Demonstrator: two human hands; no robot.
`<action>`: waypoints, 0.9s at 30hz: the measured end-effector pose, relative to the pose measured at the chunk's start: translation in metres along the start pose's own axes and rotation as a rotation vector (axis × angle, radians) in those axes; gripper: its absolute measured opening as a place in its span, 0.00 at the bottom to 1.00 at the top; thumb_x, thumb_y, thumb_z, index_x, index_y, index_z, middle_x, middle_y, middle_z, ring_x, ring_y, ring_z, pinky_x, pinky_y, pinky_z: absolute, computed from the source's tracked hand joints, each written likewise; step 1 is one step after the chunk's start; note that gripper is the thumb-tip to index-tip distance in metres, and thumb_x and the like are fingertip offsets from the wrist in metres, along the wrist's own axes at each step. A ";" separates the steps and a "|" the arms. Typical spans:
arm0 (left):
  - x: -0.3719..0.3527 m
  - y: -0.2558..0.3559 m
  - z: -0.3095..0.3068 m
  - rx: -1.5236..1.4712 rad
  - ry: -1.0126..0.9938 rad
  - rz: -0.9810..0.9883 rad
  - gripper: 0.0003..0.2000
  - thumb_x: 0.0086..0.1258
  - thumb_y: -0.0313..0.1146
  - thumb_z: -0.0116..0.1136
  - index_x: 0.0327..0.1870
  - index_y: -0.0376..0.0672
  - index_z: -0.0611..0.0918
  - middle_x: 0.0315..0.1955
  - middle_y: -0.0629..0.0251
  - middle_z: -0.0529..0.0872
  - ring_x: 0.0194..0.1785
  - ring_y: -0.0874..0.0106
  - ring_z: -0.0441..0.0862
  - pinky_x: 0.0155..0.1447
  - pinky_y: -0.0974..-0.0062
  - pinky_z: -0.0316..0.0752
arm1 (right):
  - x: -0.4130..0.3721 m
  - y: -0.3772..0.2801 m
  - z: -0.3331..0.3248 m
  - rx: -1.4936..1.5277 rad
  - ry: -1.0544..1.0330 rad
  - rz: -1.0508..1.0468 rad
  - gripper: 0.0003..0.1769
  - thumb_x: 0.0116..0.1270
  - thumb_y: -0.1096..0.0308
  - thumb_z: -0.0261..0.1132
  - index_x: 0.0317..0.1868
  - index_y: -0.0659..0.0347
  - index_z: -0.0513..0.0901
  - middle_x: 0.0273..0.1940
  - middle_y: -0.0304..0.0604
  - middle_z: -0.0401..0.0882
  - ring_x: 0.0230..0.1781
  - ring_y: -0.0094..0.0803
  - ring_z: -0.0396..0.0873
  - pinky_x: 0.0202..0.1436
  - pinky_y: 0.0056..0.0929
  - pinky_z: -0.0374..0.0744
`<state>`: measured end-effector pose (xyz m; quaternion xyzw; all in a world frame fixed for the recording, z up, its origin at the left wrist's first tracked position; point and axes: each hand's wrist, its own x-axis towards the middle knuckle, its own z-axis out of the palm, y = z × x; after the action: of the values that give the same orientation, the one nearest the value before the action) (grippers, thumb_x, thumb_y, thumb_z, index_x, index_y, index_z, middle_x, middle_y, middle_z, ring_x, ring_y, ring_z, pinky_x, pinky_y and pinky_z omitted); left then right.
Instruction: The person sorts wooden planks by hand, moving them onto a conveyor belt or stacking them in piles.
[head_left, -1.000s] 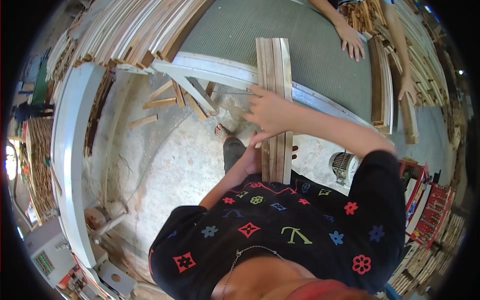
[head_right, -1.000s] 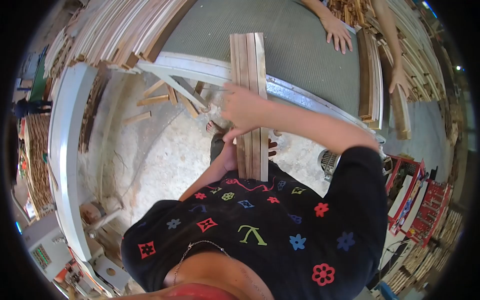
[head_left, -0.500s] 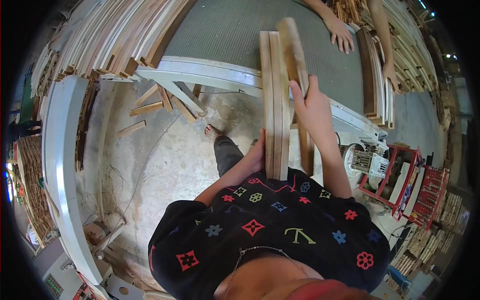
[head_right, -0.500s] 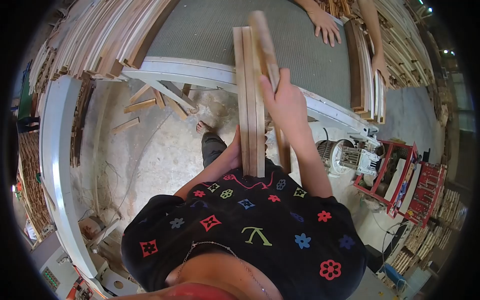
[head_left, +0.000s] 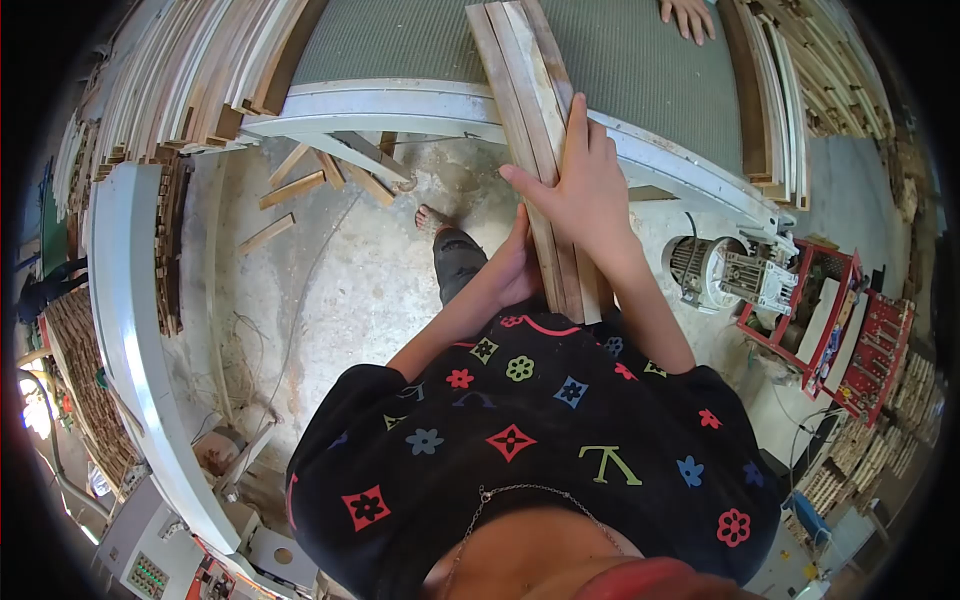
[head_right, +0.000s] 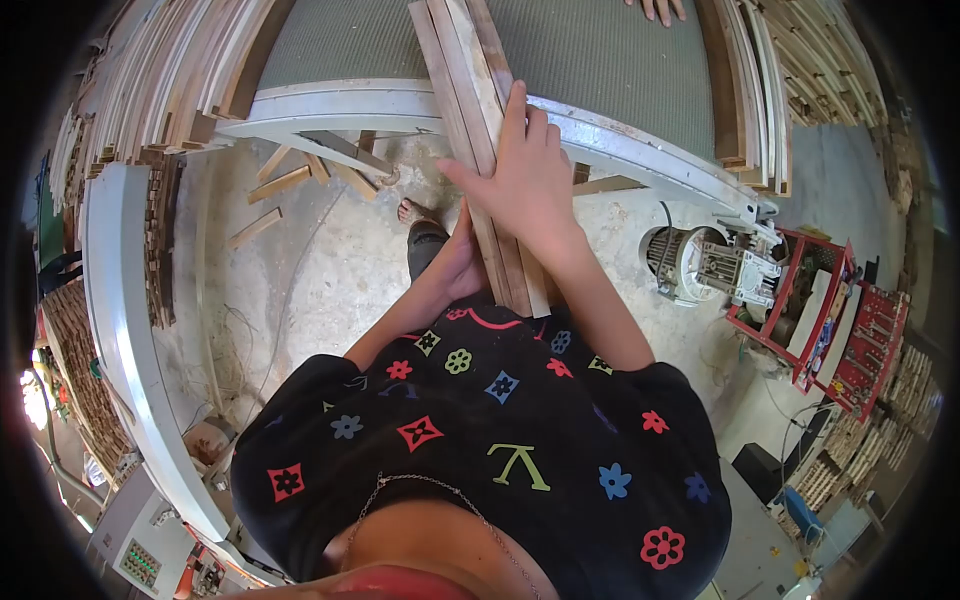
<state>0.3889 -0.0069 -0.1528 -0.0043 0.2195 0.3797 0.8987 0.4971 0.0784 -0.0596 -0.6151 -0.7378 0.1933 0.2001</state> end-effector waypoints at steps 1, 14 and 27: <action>0.000 0.001 0.001 0.006 0.002 0.002 0.39 0.75 0.68 0.30 0.79 0.51 0.53 0.75 0.59 0.63 0.76 0.57 0.63 0.76 0.51 0.62 | -0.002 -0.001 0.000 -0.015 -0.020 0.006 0.65 0.58 0.36 0.70 0.76 0.78 0.48 0.61 0.70 0.66 0.61 0.62 0.69 0.63 0.48 0.72; -0.013 0.077 0.058 -0.229 -0.554 0.200 0.32 0.82 0.57 0.30 0.76 0.43 0.62 0.70 0.58 0.71 0.71 0.62 0.71 0.73 0.58 0.65 | -0.022 0.021 -0.075 0.751 -0.223 -0.244 0.55 0.54 0.43 0.76 0.74 0.66 0.64 0.69 0.53 0.68 0.67 0.46 0.69 0.66 0.40 0.70; -0.010 0.116 0.120 0.050 -0.431 0.407 0.30 0.83 0.55 0.28 0.75 0.44 0.64 0.67 0.59 0.74 0.69 0.62 0.73 0.72 0.58 0.68 | -0.023 -0.028 -0.105 0.788 0.131 -0.412 0.48 0.55 0.53 0.76 0.72 0.64 0.66 0.67 0.50 0.68 0.67 0.41 0.70 0.66 0.38 0.70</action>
<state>0.3504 0.0892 -0.0218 0.1427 0.0290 0.5389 0.8297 0.5342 0.0551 0.0429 -0.3432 -0.7009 0.3763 0.4995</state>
